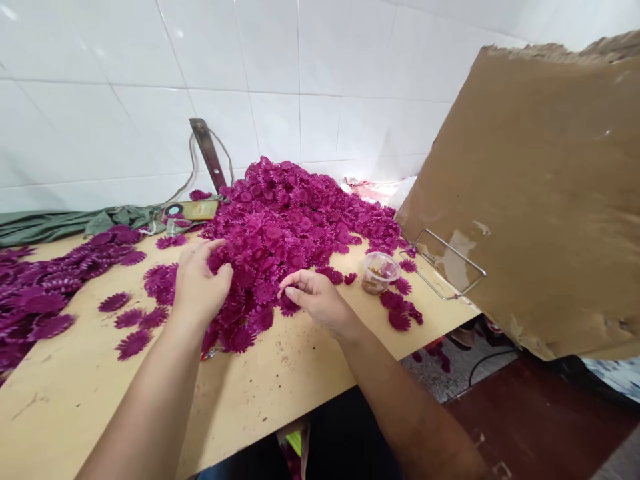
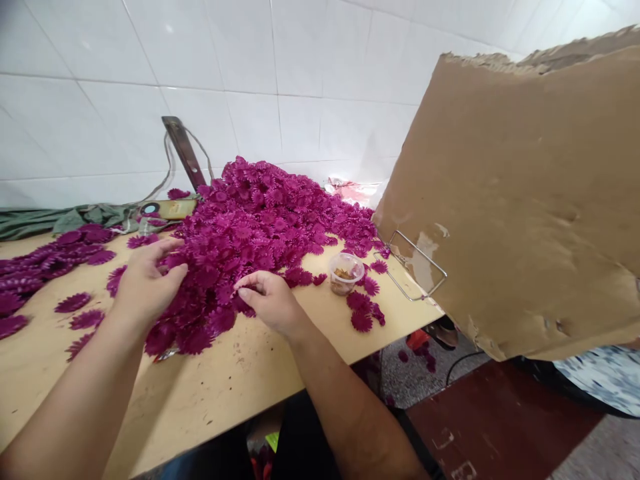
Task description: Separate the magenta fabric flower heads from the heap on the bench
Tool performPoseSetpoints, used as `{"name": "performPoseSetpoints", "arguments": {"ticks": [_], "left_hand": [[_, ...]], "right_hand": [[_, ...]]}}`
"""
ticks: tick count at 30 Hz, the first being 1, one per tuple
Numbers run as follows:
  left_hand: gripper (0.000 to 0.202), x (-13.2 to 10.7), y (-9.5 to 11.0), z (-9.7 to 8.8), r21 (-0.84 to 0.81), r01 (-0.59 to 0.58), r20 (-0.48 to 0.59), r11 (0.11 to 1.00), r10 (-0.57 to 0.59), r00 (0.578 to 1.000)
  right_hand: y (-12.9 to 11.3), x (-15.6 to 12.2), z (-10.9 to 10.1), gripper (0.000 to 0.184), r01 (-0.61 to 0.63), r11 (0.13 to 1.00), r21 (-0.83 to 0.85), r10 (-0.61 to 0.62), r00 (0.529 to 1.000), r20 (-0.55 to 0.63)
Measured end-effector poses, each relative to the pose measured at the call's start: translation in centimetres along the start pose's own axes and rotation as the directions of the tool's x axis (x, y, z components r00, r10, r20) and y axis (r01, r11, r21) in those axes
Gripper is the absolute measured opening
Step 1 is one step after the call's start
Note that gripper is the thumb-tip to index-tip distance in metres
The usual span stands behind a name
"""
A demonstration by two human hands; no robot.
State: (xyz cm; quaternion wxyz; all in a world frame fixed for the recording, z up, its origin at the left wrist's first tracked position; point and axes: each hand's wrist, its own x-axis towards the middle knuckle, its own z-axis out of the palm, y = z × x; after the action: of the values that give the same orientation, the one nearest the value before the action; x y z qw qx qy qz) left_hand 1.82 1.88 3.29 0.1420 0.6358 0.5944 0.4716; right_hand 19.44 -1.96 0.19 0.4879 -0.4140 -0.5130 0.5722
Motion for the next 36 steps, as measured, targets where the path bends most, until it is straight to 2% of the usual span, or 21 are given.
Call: {"name": "performPoseSetpoints", "arguments": {"ticks": [2, 5, 7, 10, 13, 16, 19, 23, 27, 30, 33, 36], "left_hand": [[0.023, -1.5, 0.5, 0.3, 0.041, -0.018, -0.012, 0.999, 0.018, 1.0], [0.022, -3.8, 1.8, 0.7, -0.052, -0.037, 0.129, 0.998, 0.044, 0.991], [0.024, -4.9, 2.6, 1.2, -0.108, -0.054, 0.206, 0.993, 0.076, 0.976], [0.031, -5.7, 3.1, 2.0, -0.174, 0.002, 0.26, 0.985, 0.044, 0.965], [0.034, -5.6, 3.0, 2.7, -0.21, 0.066, 0.268, 0.976, -0.008, 0.963], [0.022, -5.1, 2.8, 3.1, -0.255, 0.087, 0.229, 0.963, -0.028, 0.973], [0.018, -4.5, 2.6, 3.2, -0.409, 0.205, 0.169, 0.889, -0.147, 0.975], [0.026, -3.9, 2.7, 3.3, -0.628, 0.374, 0.176, 0.682, -0.344, 0.922], [0.024, -3.1, 3.3, 3.7, -0.714, 0.451, 0.185, 0.536, -0.476, 0.859], [0.014, -1.7, 3.5, 3.2, -0.713, 0.446, 0.129, 0.541, -0.524, 0.842], [0.013, 0.3, 3.0, 1.3, -0.684, 0.418, -0.02, 0.598, -0.588, 0.809], [0.009, 1.6, 1.7, -0.6, -0.65, 0.343, -0.108, 0.679, -0.529, 0.842]], "right_hand": [[-0.1, 0.4, 0.2, 0.004, -0.007, 0.998, -0.056, 0.003, 0.997, -0.073], [-0.3, 0.6, 0.6, 0.002, 0.004, 0.988, -0.154, -0.031, 0.984, -0.173], [-0.5, 0.7, 0.8, 0.011, 0.01, 0.979, -0.205, -0.053, 0.978, -0.204], [-0.6, 1.1, 1.0, 0.021, 0.013, 0.98, -0.196, -0.059, 0.972, -0.227], [-0.4, 1.4, 1.1, 0.026, 0.05, 0.986, -0.159, -0.087, 0.969, -0.232], [-0.1, 1.2, 1.4, 0.022, 0.07, 0.991, -0.111, -0.093, 0.97, -0.225], [-0.1, 0.5, 1.9, 0.01, 0.05, 0.999, 0.019, -0.047, 0.99, -0.135], [-0.2, -0.2, 2.5, 0.024, 0.018, 1.0, 0.02, -0.015, 0.993, -0.113], [-0.6, -0.3, 2.7, 0.019, -0.007, 1.0, -0.028, 0.004, 0.992, -0.129], [-1.1, -0.9, 2.6, 0.007, -0.01, 0.999, -0.044, 0.007, 0.998, -0.069], [-1.2, -2.1, 1.9, 0.005, -0.069, 0.995, -0.067, 0.07, 0.997, 0.018], [-0.7, -2.6, 0.8, 0.004, -0.091, 0.995, -0.043, 0.093, 0.995, 0.032]]}}
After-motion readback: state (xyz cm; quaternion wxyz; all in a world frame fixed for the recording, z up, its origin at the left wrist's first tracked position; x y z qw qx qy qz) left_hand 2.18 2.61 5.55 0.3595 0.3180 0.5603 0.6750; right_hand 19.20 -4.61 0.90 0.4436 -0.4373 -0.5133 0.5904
